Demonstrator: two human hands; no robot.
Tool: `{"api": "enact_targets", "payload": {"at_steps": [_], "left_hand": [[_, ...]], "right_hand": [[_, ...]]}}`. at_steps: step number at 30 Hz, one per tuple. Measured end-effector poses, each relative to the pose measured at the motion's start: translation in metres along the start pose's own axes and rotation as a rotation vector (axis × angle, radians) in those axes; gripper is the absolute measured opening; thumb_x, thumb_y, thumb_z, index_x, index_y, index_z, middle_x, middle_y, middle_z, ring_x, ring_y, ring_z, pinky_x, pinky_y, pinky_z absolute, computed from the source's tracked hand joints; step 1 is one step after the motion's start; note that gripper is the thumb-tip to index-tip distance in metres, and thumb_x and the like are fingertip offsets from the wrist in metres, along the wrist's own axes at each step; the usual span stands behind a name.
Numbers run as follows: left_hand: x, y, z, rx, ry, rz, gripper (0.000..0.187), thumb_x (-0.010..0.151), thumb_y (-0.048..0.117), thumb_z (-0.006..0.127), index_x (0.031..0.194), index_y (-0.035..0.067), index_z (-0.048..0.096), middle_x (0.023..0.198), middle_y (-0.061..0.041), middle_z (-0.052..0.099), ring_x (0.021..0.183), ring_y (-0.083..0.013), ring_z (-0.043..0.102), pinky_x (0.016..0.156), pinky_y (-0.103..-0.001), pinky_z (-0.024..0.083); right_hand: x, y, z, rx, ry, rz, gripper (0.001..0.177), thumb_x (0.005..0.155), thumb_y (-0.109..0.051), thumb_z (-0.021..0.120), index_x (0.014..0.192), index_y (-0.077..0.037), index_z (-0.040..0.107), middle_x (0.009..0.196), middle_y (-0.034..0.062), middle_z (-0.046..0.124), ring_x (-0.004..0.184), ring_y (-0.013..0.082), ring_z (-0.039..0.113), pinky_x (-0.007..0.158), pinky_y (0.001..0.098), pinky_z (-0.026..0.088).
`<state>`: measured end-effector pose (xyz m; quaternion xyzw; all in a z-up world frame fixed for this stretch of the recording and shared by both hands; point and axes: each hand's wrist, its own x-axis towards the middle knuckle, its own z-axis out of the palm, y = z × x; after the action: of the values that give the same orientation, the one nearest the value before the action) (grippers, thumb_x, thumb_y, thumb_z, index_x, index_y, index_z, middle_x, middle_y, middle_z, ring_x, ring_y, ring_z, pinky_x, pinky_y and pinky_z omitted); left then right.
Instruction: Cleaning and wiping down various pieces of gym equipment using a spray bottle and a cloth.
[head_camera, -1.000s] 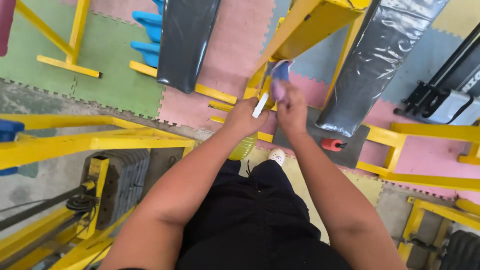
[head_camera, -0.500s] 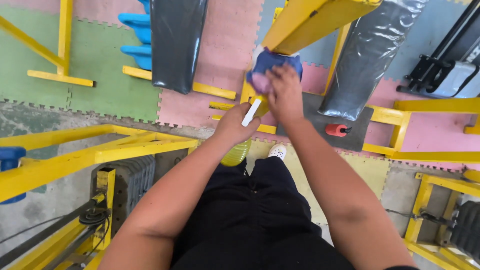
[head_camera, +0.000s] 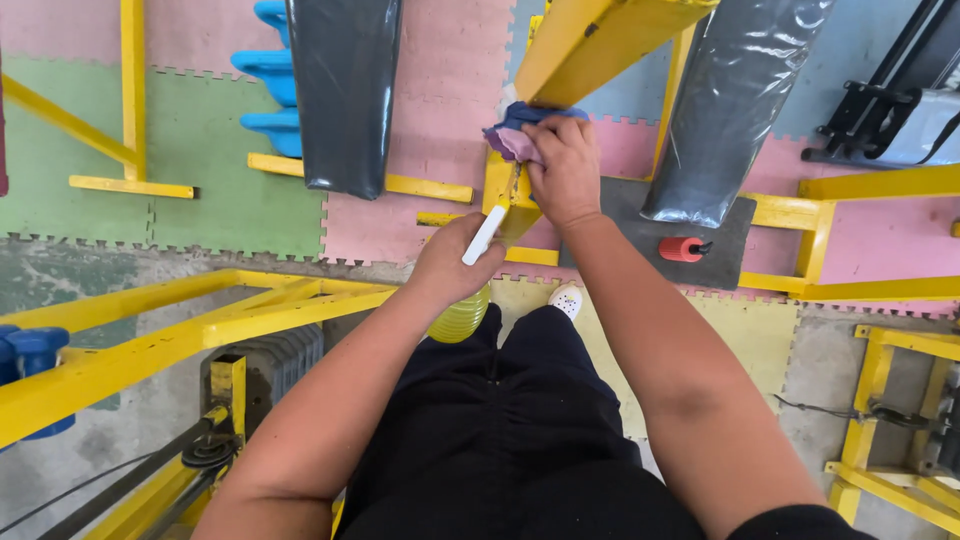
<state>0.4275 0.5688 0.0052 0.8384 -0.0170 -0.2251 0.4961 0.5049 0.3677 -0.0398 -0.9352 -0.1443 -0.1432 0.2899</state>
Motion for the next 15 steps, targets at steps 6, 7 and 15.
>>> {"api": "enact_targets", "payload": {"at_steps": [6,7,15], "left_hand": [[-0.001,0.006,-0.008,-0.076,0.008,-0.041,0.031,0.08,0.029,0.065,0.1,0.005,0.068,0.088,-0.016,0.072,0.083,-0.0346,0.072,0.077,-0.042,0.057],[0.0,0.003,-0.007,-0.06,0.035,0.03,0.03,0.082,0.028,0.066,0.101,0.004,0.068,0.091,-0.017,0.071,0.086,-0.0351,0.071,0.077,-0.042,0.056],[0.009,0.008,-0.009,-0.134,0.097,0.114,0.033,0.083,0.028,0.067,0.108,0.006,0.068,0.095,-0.016,0.071,0.09,-0.0327,0.071,0.081,-0.04,0.056]], "right_hand": [[-0.051,-0.018,-0.024,0.059,-0.09,-0.037,0.041,0.077,0.0,0.068,0.117,-0.007,0.074,0.117,0.0143,0.064,0.114,0.0361,0.056,0.102,0.0446,0.046],[-0.06,-0.02,-0.029,0.109,-0.122,-0.012,0.041,0.076,0.0,0.068,0.116,-0.008,0.073,0.116,0.0138,0.065,0.112,0.0355,0.057,0.1,0.0442,0.047],[-0.054,-0.002,-0.021,1.078,0.312,0.81,0.008,0.112,-0.008,0.068,0.116,-0.002,0.068,0.112,0.0113,0.065,0.097,0.0194,0.058,0.086,0.0352,0.048]]}}
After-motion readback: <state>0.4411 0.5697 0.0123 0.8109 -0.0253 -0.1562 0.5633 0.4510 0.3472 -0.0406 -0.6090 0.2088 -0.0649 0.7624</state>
